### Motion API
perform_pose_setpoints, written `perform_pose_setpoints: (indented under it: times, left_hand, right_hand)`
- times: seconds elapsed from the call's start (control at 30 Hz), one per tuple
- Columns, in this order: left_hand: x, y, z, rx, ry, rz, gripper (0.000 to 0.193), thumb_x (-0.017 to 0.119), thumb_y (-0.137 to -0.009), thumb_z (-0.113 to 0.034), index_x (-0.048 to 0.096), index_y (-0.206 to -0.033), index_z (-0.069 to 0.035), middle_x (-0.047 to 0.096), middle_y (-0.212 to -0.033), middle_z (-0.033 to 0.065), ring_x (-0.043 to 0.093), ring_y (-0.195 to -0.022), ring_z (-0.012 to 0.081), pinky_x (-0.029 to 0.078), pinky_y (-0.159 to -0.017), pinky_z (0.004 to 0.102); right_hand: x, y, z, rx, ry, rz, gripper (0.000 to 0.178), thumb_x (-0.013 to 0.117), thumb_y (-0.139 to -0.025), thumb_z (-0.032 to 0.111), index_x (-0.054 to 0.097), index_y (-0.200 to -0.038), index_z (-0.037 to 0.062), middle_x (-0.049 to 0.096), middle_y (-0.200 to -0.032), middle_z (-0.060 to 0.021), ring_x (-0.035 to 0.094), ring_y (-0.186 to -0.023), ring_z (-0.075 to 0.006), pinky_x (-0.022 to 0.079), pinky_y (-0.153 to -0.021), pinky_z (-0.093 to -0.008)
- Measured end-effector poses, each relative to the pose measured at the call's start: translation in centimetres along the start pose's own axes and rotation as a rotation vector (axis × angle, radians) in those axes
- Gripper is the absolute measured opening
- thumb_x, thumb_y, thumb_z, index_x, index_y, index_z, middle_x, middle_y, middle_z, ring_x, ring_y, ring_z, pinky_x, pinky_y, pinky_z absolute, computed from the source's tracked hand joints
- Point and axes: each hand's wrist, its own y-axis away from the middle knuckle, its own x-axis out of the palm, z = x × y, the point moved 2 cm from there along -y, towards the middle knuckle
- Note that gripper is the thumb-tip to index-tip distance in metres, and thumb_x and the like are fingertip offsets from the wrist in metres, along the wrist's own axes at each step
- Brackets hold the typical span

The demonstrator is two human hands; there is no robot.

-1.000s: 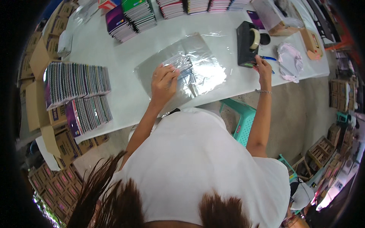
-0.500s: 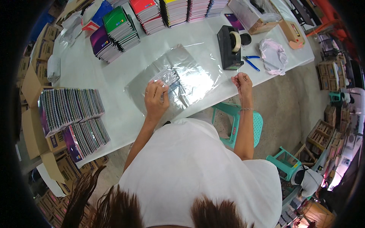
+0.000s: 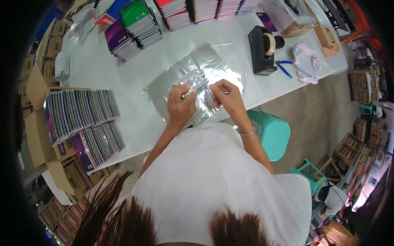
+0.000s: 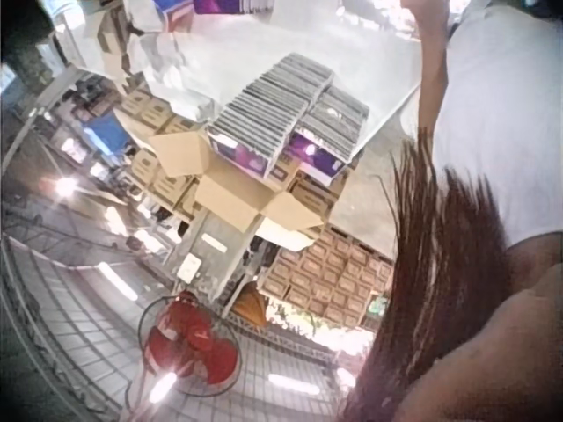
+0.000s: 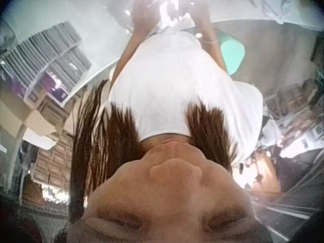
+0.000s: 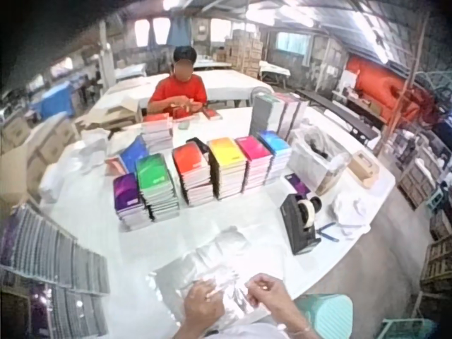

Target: The person picks up notebooks of different colors from stacks on a table, stacks them together, and places the stack into a plastic bag. They then seal the bag using adhesive tape from a dispenser and place the packaged notebooks onto a stack of similar packages.

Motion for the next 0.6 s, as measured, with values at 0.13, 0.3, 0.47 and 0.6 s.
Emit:
perform_pose_setpoints:
  times: [0.13,0.3,0.47,0.6]
  left_hand:
    - [-0.2,-0.3,0.0,0.023,-0.036,0.003,0.01,0.074,-0.076,-0.003,0.072,-0.084,-0.008,0.066,-0.101,0.0085,0.067,-0.102,0.0268,0.056,-0.094,0.0429]
    - [-0.2,-0.1,0.1,0.012,-0.017,-0.007,0.008,0.073,-0.077,-0.002,0.07,-0.082,-0.007,0.065,-0.1,0.0081,0.067,-0.102,0.0269,0.056,-0.094,0.0433]
    - [-0.2,-0.1,0.2,-0.011,0.035,-0.006,0.019,0.073,-0.073,0.003,0.067,-0.088,-0.007,0.066,-0.101,0.0082,0.067,-0.103,0.0284,0.056,-0.095,0.0446]
    - [0.1,0.8,0.2,-0.143,0.236,-0.028,0.04,0.07,-0.076,0.001,0.062,-0.114,-0.01,0.062,-0.114,0.0116,0.06,-0.117,0.032,0.045,-0.106,0.054]
  right_hand:
    - [3.2,-0.4,0.1,0.035,-0.017,0.06,0.022,0.072,-0.094,0.021,0.063,-0.084,0.003,0.06,-0.063,0.0003,0.054,-0.05,-0.006,0.042,-0.045,-0.0201]
    - [4.1,-0.7,-0.7,0.083,0.065,0.019,0.028,0.073,-0.094,0.026,0.062,-0.08,0.0037,0.06,-0.062,0.0002,0.053,-0.049,-0.0055,0.042,-0.043,-0.0198]
    - [4.6,-0.6,-0.7,0.128,0.033,-0.01,0.029,0.073,-0.093,0.028,0.062,-0.081,0.0033,0.059,-0.064,-0.0005,0.053,-0.048,-0.0057,0.043,-0.043,-0.0197]
    - [4.7,-0.5,-0.6,0.126,0.044,-0.006,0.029,0.073,-0.093,0.028,0.061,-0.083,0.003,0.059,-0.064,-0.0007,0.052,-0.048,-0.0059,0.043,-0.044,-0.0199]
